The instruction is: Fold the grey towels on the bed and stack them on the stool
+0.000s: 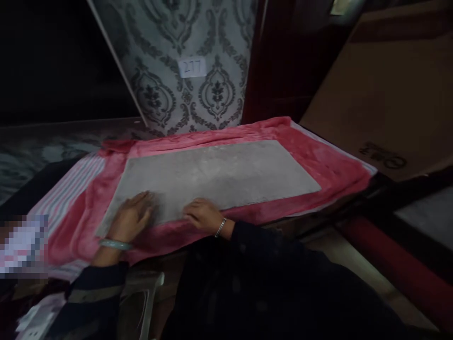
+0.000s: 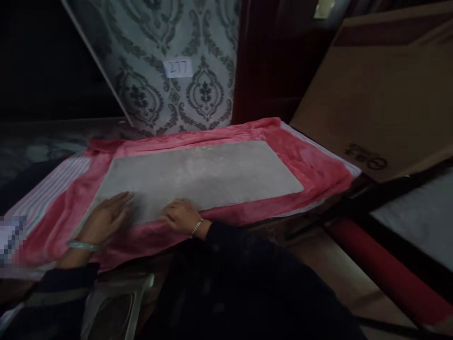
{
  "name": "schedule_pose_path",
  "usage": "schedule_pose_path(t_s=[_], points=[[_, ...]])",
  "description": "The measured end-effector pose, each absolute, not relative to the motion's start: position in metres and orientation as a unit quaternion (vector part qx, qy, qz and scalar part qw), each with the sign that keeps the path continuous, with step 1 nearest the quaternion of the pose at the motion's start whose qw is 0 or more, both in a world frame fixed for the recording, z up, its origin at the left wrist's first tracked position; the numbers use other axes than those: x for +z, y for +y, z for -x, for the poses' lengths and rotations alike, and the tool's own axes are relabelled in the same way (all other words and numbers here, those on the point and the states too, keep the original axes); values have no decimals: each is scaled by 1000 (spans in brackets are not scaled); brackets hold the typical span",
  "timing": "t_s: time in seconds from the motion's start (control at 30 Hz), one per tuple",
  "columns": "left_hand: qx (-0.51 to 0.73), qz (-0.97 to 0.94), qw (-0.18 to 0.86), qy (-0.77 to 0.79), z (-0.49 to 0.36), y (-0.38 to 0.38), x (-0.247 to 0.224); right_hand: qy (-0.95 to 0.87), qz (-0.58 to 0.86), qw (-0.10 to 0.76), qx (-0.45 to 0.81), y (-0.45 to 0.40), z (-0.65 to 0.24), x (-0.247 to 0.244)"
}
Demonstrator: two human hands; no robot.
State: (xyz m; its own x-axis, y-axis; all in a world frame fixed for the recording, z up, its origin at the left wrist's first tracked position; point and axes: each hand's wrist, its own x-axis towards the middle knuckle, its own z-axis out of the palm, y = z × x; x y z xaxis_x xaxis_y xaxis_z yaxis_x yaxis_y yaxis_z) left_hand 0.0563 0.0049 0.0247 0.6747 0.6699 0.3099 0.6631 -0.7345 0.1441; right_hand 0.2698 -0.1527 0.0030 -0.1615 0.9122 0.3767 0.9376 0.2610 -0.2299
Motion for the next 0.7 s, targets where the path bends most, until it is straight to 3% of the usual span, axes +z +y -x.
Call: schedule_pose_path(t_s=[0.17, 0.37, 0.57, 0.7], points=[[111, -943, -30, 311, -124, -21, 11, -637, 737, 215, -65, -195, -366, 9], [95, -936, -40, 336, -117, -26, -18, -519, 840, 133, -85, -273, -448, -31], [4, -943, 18, 331, -138, 3, 12, -514, 846, 130, -55, -284, -486, -14], [22, -949, -32, 314, -192, -10, 30, -431, 893, 104, -82, -281, -528, 1]])
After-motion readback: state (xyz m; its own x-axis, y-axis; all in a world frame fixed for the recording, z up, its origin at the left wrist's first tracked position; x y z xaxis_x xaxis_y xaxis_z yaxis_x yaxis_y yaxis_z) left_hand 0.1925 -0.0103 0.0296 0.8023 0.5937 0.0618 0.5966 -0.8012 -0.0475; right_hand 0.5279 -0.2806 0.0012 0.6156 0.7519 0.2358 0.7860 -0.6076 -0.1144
